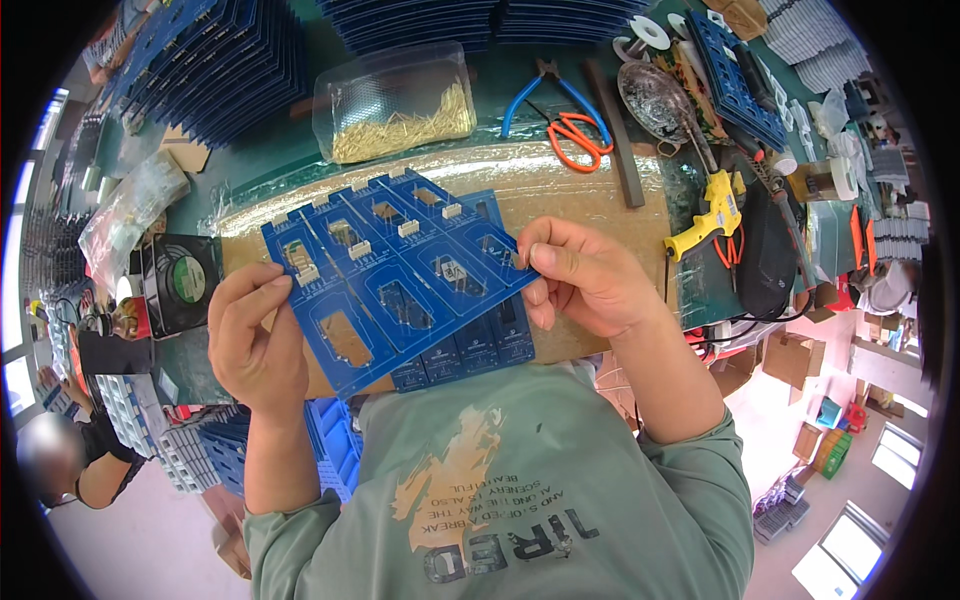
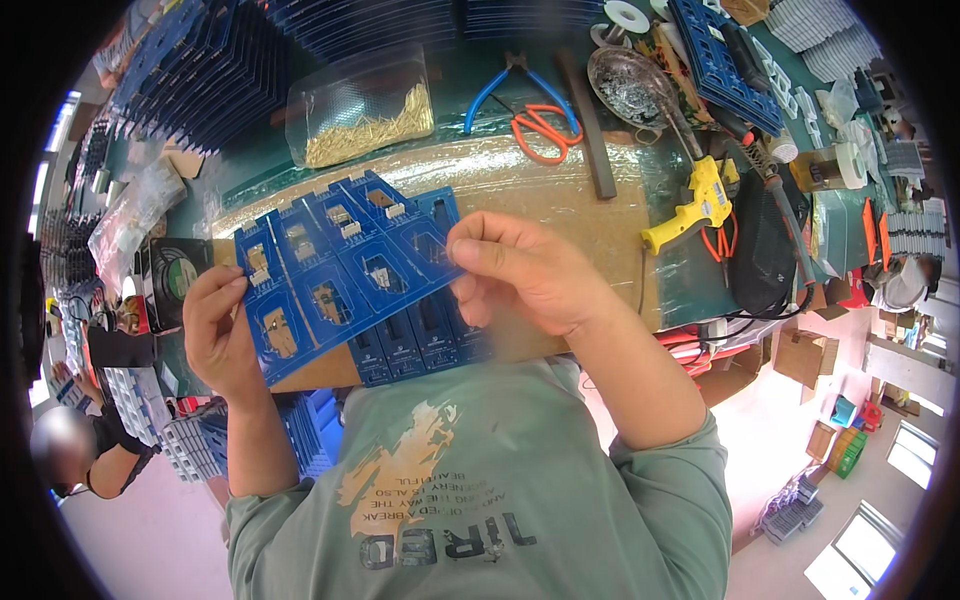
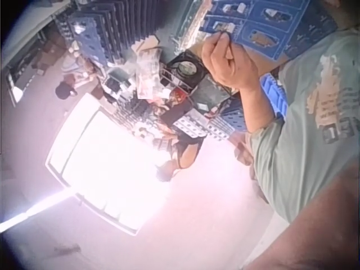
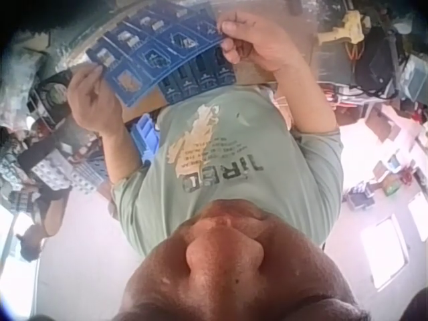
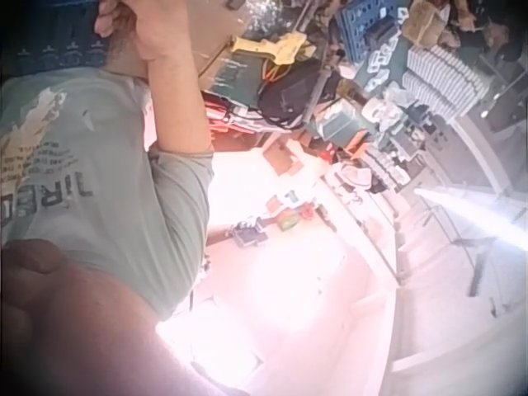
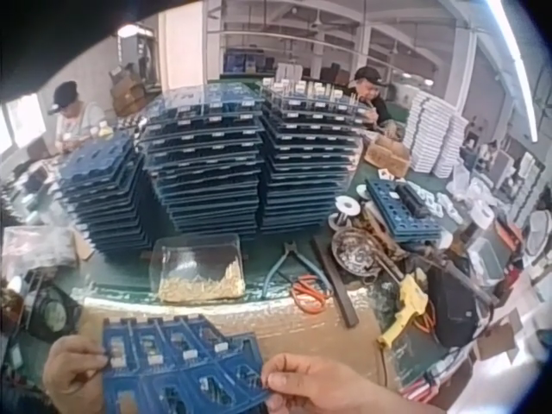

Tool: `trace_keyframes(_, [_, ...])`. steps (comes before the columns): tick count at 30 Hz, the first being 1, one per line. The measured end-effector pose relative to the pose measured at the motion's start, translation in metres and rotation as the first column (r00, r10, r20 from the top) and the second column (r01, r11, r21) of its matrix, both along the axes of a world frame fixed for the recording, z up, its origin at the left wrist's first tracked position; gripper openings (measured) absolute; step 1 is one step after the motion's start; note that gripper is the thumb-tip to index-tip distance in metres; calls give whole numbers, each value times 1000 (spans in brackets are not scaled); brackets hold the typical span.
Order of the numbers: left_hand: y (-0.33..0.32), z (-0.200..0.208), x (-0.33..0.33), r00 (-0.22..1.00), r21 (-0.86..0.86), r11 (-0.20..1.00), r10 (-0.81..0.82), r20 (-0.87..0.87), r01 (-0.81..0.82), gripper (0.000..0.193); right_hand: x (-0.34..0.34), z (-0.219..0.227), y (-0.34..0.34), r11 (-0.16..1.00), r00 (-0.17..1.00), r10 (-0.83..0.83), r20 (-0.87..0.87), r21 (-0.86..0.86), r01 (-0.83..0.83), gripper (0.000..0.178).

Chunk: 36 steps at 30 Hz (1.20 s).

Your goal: The person assembles components onto blue circuit boards, then solders them in place with a soldering iron and solder wire.

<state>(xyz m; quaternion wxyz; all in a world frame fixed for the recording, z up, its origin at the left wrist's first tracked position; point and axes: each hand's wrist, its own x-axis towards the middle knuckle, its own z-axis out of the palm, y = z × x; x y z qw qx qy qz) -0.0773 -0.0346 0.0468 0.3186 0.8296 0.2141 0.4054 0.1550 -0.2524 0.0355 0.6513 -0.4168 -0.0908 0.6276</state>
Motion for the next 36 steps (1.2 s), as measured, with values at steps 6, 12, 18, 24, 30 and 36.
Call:
trace_keyframes(6, [0,1,0,1000,22,1000,-10,5,10,26,-1,-1,1,999,999,22,43,-35,-21,19])
trace_keyframes(12, [0,2,0,1000,59,998,-14,-3,14,27,-1,-1,1,997,996,26,83,-69,-20,20])
trace_keyframes(18, [2,3,0,1000,73,997,-15,-7,15,27,1,-3,0,998,995,49,91,-33,-47,20])
trace_keyframes(24, [3,3,-1,1000,52,999,-8,-19,9,26,-1,-2,1,999,995,38,90,6,-39,21])
trace_keyframes(30, [2,1,-2,1000,13,1000,-3,-9,3,25,-3,-2,2,999,997,-20,73,-29,22,18])
trace_keyframes(36, [2,5,-3,1000,33,999,4,-14,-3,26,-1,5,2,997,974,-7,228,-75,24,18])
